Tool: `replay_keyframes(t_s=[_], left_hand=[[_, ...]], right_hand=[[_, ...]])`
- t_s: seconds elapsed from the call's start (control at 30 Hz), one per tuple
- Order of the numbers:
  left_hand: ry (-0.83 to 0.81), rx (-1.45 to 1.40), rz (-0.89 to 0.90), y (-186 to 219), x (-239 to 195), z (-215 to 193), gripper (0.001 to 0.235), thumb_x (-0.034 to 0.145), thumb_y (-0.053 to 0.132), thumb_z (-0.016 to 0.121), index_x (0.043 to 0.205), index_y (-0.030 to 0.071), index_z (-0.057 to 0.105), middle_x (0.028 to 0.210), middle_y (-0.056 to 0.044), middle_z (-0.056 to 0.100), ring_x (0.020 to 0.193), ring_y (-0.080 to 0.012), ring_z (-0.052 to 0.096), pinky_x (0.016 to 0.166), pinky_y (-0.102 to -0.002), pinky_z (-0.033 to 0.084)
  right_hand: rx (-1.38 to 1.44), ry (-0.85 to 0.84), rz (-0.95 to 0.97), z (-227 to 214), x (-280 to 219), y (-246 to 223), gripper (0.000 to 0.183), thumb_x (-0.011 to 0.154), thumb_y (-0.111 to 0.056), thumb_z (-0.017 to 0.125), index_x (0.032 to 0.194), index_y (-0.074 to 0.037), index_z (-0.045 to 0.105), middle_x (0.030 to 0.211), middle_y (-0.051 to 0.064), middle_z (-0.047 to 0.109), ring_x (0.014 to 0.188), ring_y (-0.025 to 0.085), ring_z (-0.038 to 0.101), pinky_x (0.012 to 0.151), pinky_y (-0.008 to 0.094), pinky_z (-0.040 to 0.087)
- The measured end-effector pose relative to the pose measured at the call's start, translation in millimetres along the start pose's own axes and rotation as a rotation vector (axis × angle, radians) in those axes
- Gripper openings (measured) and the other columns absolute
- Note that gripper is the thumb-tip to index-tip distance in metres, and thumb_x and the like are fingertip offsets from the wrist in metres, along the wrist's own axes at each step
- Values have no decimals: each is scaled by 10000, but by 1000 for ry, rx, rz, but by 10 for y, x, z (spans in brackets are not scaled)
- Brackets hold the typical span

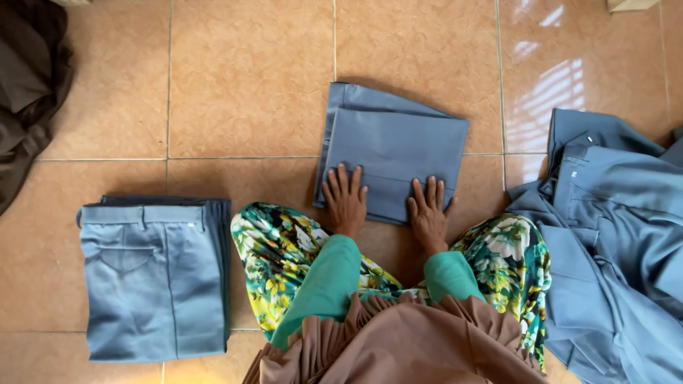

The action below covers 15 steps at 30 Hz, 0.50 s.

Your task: The person folds multiple pairs of gray trousers on a tiled floor. They smooth each pair, fold the legs inward, then fold the garment in half and place it on a growing stack to the left.

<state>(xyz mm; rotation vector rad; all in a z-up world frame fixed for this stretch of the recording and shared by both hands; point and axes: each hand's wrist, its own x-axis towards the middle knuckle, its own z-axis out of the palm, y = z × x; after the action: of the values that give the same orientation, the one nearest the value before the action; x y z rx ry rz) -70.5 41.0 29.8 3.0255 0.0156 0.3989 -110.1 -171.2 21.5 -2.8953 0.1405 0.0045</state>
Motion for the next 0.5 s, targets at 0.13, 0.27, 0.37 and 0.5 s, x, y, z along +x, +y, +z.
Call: replay_keyframes(t_s=[0.13,0.27,0.37,0.5], left_hand=[[30,-137,-226,-330,87,363,589,1008,358,533,1563,226,387,1612,-217,322,1480,-432,340,1106,-599,394],[-24,-363,-309,-550,138,593,475,1036,253,531,1492,187,416,1407,-167,483,1269,-373,511,1017,-575,433],[-103,-440,-366,-586,243,525,455,1009,208,569,1447,210,444,1284,-142,559,1167,-381,578,978,-615,430],[-154,-537,-460,-655,313,483,448,1038,190,503,1473,254,418,1277,-150,570,1180,-419,596,1021,-688,377]], right_hand=[[12,-53,38,-92,20,-80,570,1088,-533,314,1634,-425,192,1729,46,133,1593,277,79,1211,679,49],[115,-7,39,-187,-69,-221,606,1079,-516,401,1642,-382,223,1728,108,101,1587,326,58,1197,686,18],[125,7,-60,-193,-184,-322,624,1073,-532,408,1647,-385,213,1733,82,70,1585,316,39,1194,671,-17],[56,-140,-164,-141,-274,-328,758,1002,-698,385,1652,-393,141,1726,91,71,1584,320,33,1180,709,-12]])
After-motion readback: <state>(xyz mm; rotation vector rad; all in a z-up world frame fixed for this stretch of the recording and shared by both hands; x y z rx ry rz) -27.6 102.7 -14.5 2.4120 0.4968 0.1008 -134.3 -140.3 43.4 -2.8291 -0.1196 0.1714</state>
